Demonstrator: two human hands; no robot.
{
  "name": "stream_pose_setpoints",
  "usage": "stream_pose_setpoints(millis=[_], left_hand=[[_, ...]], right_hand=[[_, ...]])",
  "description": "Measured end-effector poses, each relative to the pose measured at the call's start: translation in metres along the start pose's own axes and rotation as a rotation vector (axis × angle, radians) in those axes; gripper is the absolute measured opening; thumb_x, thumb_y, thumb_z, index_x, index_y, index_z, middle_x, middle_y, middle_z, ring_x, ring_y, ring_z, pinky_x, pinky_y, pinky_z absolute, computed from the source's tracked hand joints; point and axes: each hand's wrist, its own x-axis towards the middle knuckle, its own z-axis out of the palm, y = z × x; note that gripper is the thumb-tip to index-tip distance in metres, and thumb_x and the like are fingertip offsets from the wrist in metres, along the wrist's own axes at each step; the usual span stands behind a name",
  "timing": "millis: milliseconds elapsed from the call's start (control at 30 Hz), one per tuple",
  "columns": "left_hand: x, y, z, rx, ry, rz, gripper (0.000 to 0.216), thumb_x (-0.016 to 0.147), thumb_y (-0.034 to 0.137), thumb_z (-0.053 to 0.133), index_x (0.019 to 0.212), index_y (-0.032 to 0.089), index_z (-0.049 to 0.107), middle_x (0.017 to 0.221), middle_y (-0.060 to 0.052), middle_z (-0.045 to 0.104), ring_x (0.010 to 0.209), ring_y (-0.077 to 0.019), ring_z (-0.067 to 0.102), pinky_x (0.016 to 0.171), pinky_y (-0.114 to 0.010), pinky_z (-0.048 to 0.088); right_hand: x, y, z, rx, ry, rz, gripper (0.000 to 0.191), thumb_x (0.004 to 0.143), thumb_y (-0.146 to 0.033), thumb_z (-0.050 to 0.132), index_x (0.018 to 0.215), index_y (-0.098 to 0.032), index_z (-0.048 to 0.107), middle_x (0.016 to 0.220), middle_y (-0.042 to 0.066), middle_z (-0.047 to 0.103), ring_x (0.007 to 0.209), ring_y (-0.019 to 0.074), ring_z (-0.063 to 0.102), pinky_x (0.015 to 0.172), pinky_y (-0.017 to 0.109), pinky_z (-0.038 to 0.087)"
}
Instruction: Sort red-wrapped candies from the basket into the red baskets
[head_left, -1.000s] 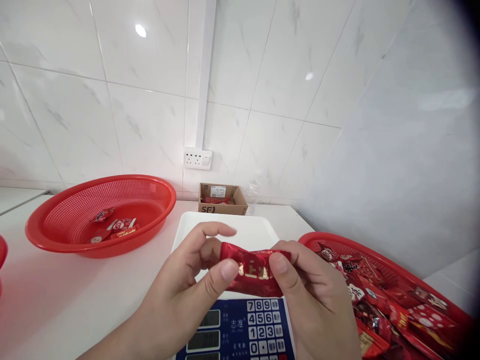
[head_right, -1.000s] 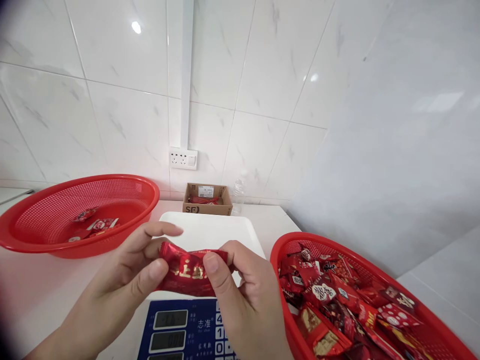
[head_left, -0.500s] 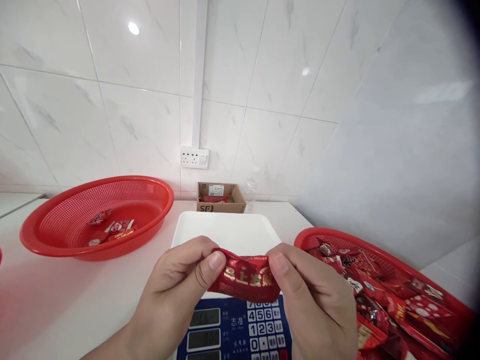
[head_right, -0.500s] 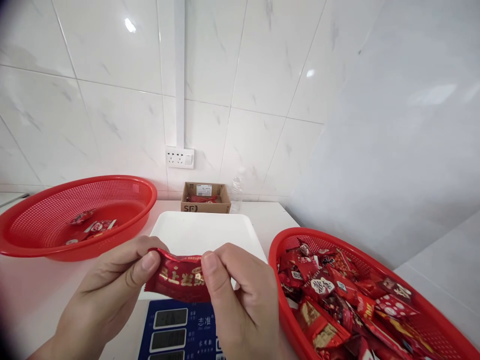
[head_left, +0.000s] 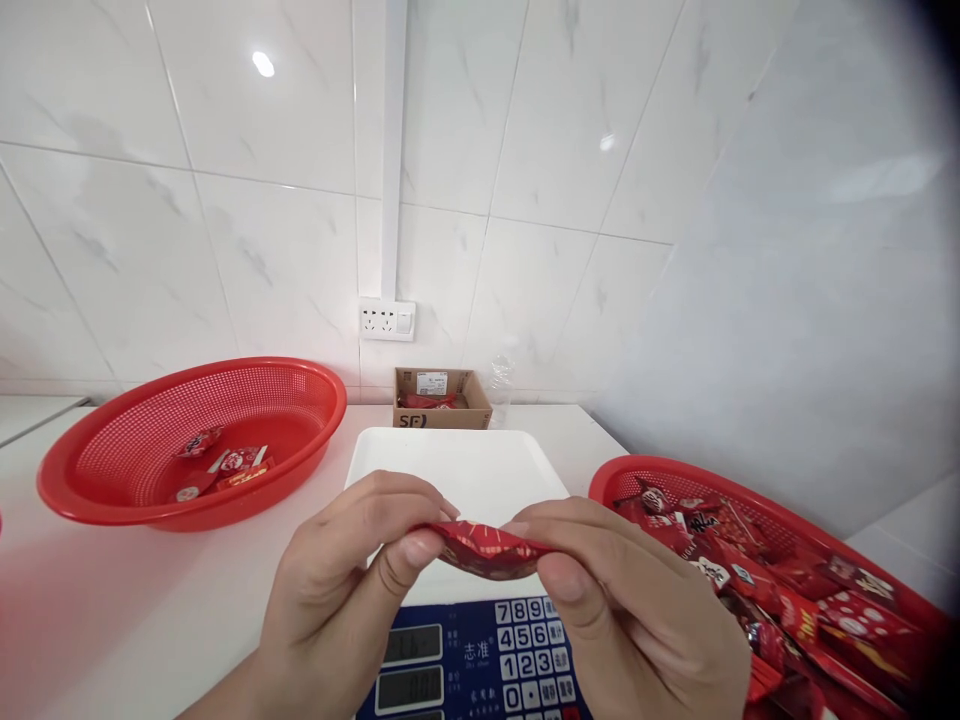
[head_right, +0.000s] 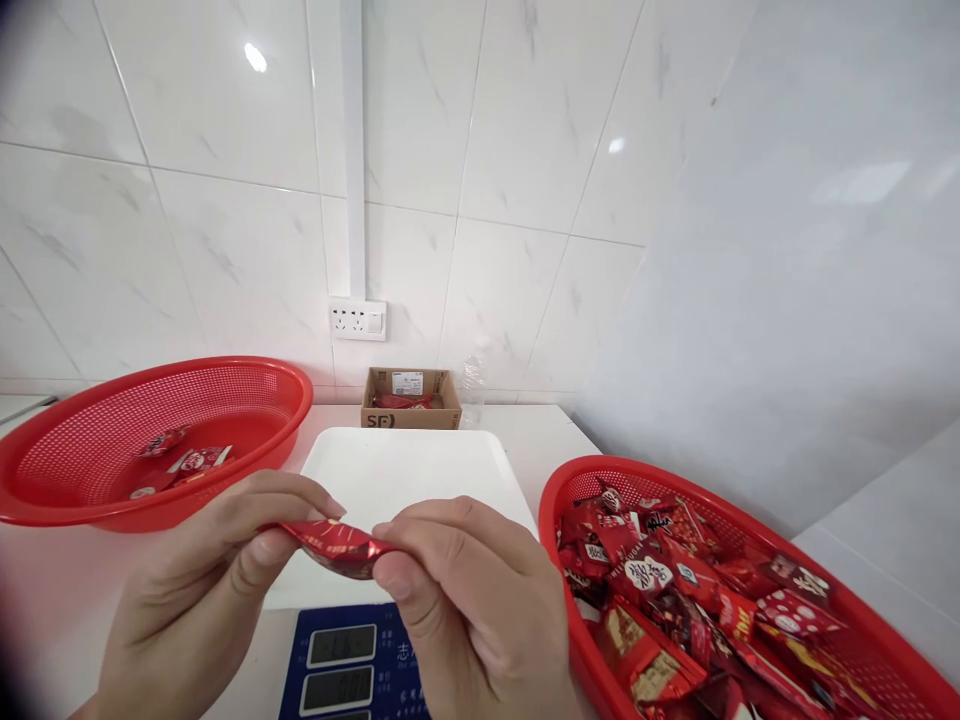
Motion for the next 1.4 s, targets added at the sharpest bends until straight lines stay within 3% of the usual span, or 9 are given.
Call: stream_pose_setpoints(millis=[433,700,767,867,1100,1167,1233,1300,1400], left_hand=[[-0.001,-0.009,-0.001,0.055,-0.01,0.192,0.032,0.087,0.005,0.06,0.103,0.03,0.07,0.095,0.002,0.071,0.091,-0.0121,0.066,0.079,-0.019,0.055],[0.006,-0.024,0.003,0.051,-0.009,0.03,0.024,0.089,0.007,0.056,0.093,0.028,0.067,0.105,0.0,0.065,0.104,-0.0135,0.062,0.084,-0.022,0.055],[0.011,-0.035,0.003,0.087,-0.083,-0.096,0.019,0.09,0.011,0.054,0.095,0.026,0.064,0.109,-0.003,0.064,0.105,-0.0153,0.062,0.086,-0.026,0.056],[0.013,-0.052,0.004,0.28,-0.349,-0.232,0.028,0.09,0.015,0.05,0.114,0.026,0.057,0.121,-0.005,0.061,0.114,-0.0183,0.06,0.097,-0.035,0.053],[0.01,-0.073,0.013,0.592,-0.708,-0.271,0.034,0.093,0.032,0.051,0.125,0.023,0.06,0.146,-0.01,0.052,0.144,-0.034,0.028,0.113,-0.054,0.032],[0.012,-0.074,0.016,0.641,-0.803,-0.252,0.037,0.094,0.033,0.05,0.13,0.025,0.057,0.144,-0.007,0.054,0.144,-0.0334,0.029,0.114,-0.053,0.032],[0.014,-0.075,0.019,0.686,-0.871,-0.222,0.041,0.095,0.036,0.049,0.134,0.027,0.054,0.147,-0.005,0.051,0.144,-0.0329,0.029,0.114,-0.052,0.03],[0.017,-0.076,0.021,0.732,-0.913,-0.187,0.043,0.095,0.04,0.047,0.136,0.027,0.053,0.15,-0.007,0.048,0.144,-0.0326,0.03,0.115,-0.052,0.028],[0.022,-0.08,0.024,0.804,-0.918,-0.15,0.042,0.095,0.039,0.044,0.133,0.023,0.057,0.147,-0.011,0.05,0.141,-0.0349,0.035,0.114,-0.056,0.026]], right_hand=[[0.001,0.014,-0.02,0.077,-0.105,-0.153,0.032,0.088,-0.016,0.066,0.116,-0.031,0.069,0.101,-0.001,0.074,0.088,0.0152,0.069,0.075,0.024,0.058],[0.008,0.033,-0.019,0.138,-0.159,0.003,0.024,0.087,-0.01,0.062,0.097,-0.03,0.07,0.104,-0.003,0.072,0.108,0.0144,0.063,0.093,0.027,0.053],[0.013,0.047,-0.015,0.114,-0.201,0.129,0.016,0.087,-0.014,0.061,0.088,-0.028,0.069,0.101,-0.001,0.072,0.104,0.0152,0.065,0.09,0.029,0.053],[0.018,0.067,-0.006,0.012,-0.344,0.295,0.012,0.087,-0.017,0.058,0.085,-0.024,0.068,0.101,0.001,0.072,0.101,0.0165,0.065,0.086,0.029,0.052],[0.015,0.09,0.005,-0.291,-0.684,0.419,0.018,0.083,-0.014,0.054,0.072,-0.018,0.069,0.08,0.006,0.072,0.077,0.0216,0.066,0.072,0.036,0.05],[0.015,0.088,0.003,-0.336,-0.683,0.431,0.014,0.082,-0.018,0.058,0.078,-0.017,0.071,0.082,0.009,0.073,0.08,0.0262,0.067,0.073,0.04,0.05],[0.016,0.078,-0.003,-0.37,-0.627,0.424,0.021,0.085,-0.024,0.058,0.101,-0.017,0.072,0.104,0.012,0.073,0.1,0.0297,0.065,0.084,0.043,0.048],[0.016,0.062,-0.01,-0.382,-0.531,0.403,0.035,0.091,-0.029,0.054,0.123,-0.019,0.063,0.124,0.011,0.067,0.116,0.0267,0.059,0.094,0.041,0.046],[0.01,0.033,-0.019,-0.332,-0.388,0.315,0.035,0.093,-0.029,0.055,0.125,-0.018,0.062,0.121,0.007,0.069,0.113,0.0206,0.062,0.094,0.033,0.048]])
